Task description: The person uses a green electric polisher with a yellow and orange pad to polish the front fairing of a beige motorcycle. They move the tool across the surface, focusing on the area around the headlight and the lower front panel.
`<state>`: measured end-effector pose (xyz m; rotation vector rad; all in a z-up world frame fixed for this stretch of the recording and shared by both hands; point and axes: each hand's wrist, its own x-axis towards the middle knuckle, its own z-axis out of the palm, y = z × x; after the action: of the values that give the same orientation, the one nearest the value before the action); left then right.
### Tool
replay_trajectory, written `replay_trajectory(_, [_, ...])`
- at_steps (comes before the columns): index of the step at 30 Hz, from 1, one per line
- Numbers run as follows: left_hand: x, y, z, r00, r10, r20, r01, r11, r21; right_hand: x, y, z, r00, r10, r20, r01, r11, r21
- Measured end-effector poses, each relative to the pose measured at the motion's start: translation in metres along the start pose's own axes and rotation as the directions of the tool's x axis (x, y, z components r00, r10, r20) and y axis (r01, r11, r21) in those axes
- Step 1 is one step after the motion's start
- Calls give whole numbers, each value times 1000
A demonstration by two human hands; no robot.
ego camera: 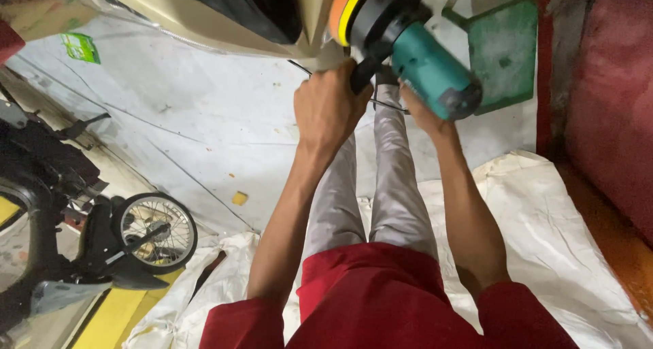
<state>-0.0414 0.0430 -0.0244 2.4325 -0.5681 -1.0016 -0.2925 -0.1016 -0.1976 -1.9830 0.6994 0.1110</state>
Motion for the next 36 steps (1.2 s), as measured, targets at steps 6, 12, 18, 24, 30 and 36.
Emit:
replay_trajectory(6, [-38, -16, -15, 995, -94, -20, 95, 995, 8, -25, -20, 33, 983, -142, 120, 159, 976, -150])
replay_trajectory(12, [-44, -25, -3, 992, -126, -1, 126, 989, 72, -29, -45, 36, 990, 57, 126, -84, 973, 215])
replay_trajectory(18, [-53, -36, 7, 983, -179, 45, 176, 982, 66, -42, -58, 47, 974, 142, 176, -168, 976, 139])
replay_trajectory(24, [-46, -29, 3, 986, -157, 52, 151, 983, 104, -35, -81, 40, 960, 247, 135, -279, 890, 360])
replay_trajectory(30, [-24, -7, -10, 995, -96, -21, 97, 992, 79, -8, -78, 27, 947, 307, 97, -312, 795, 520])
replay_trajectory(36, [8, 14, -12, 991, 46, -127, -31, 993, 116, 23, -81, -6, 953, 302, 39, -293, 877, 382])
